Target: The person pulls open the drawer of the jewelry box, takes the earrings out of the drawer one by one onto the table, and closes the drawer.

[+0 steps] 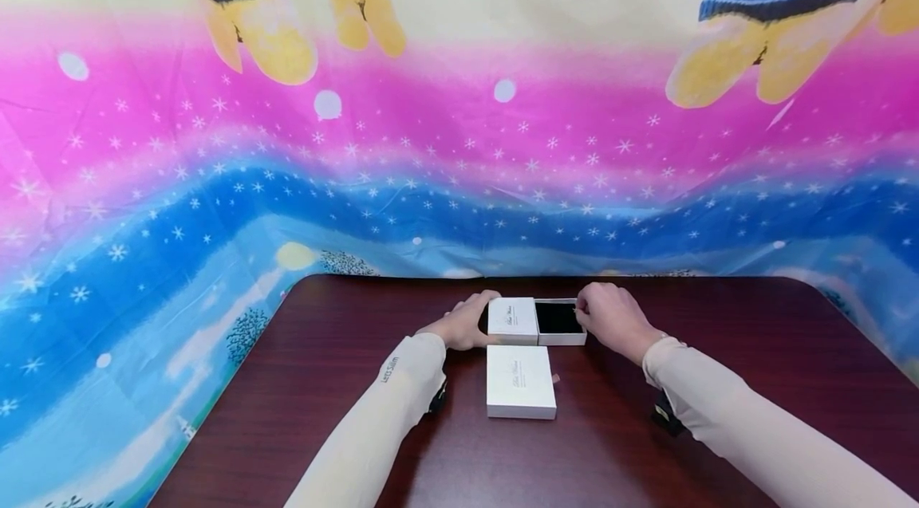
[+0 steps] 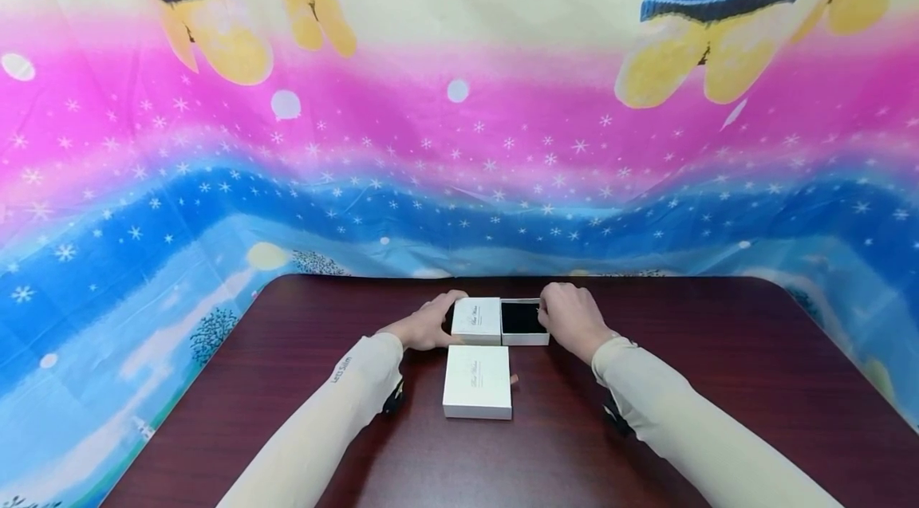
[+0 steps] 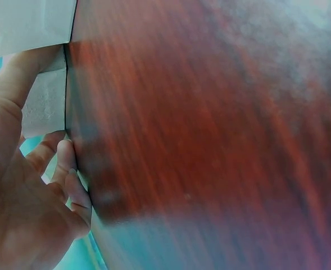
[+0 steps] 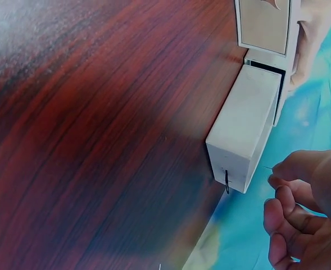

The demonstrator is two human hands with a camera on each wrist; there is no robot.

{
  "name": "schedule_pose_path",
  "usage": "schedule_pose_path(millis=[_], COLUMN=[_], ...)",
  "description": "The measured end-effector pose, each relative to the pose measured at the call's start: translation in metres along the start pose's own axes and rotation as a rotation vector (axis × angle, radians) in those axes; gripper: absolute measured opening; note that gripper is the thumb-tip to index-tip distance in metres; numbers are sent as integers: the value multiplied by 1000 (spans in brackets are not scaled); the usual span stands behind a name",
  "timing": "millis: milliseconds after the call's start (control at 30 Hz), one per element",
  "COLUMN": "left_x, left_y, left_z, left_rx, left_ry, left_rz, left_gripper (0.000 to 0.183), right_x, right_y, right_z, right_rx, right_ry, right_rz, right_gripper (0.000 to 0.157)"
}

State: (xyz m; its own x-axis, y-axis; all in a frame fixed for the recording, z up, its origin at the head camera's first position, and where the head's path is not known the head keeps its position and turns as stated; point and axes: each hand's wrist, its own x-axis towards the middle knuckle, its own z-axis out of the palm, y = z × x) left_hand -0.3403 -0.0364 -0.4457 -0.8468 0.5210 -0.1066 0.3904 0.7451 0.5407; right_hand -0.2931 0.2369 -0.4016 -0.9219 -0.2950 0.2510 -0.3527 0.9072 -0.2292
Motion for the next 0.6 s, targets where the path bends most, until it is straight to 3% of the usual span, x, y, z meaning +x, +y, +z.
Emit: schedule_pose_path(millis=[300,600], left_x=[0,0], left_y=[1,0], left_z=[0,1], left_rx=[-2,9], left_ry=[-2,4], left_rz=[5,7], left_gripper=[81,82], right_x=[-2,-4], right_y=[3,8], right_z=[-3,-5], right_rx=[10,8], right_ry=[10,21], right_rz=[28,44], right_gripper=[21,9])
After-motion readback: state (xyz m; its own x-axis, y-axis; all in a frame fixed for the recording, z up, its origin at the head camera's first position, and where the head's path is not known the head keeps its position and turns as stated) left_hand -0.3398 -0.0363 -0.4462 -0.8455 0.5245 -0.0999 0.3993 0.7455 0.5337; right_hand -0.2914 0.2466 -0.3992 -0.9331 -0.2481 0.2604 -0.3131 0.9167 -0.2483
